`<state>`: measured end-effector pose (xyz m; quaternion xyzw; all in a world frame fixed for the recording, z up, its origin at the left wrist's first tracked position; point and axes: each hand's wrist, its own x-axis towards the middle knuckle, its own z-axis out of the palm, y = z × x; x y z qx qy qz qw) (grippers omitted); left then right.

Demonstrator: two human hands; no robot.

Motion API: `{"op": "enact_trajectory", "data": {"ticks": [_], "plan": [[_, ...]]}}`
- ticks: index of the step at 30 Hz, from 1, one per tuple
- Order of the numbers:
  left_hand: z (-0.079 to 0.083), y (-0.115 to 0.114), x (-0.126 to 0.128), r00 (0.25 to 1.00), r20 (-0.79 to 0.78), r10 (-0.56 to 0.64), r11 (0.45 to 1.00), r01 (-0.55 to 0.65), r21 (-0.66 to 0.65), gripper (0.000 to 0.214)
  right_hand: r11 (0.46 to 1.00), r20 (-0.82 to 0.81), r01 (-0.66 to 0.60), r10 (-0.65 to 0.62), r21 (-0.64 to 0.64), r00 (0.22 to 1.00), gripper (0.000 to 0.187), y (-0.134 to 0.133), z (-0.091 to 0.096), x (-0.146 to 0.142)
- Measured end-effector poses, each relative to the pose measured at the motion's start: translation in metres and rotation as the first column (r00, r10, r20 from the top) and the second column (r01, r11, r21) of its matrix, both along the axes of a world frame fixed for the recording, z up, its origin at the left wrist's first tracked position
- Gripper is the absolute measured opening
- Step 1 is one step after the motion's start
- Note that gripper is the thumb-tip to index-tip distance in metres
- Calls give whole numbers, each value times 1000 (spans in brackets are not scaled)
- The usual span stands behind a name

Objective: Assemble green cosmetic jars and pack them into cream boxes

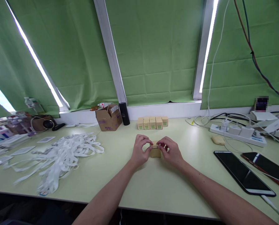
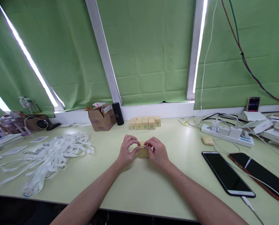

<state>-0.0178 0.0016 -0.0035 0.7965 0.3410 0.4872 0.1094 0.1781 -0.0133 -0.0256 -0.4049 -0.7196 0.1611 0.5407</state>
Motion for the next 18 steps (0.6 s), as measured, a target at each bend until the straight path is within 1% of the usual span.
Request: {"op": "enact_trajectory", "data": {"ticks": [6,15,18], "plan": [[-2,0,0,1000,-27,11,1000,-11,24,7,1000,20,7,-7,7,1000,16,1,-1,1],[-4,1,-1,999,-41,-12,999,13,35,9,993,117,14,-28,117,993,20,4,-8,7],[-4,1,-1,999,-43,-17,1000,18,26,11,993,157,26,-44,116,987,19,3,-8,9]]}}
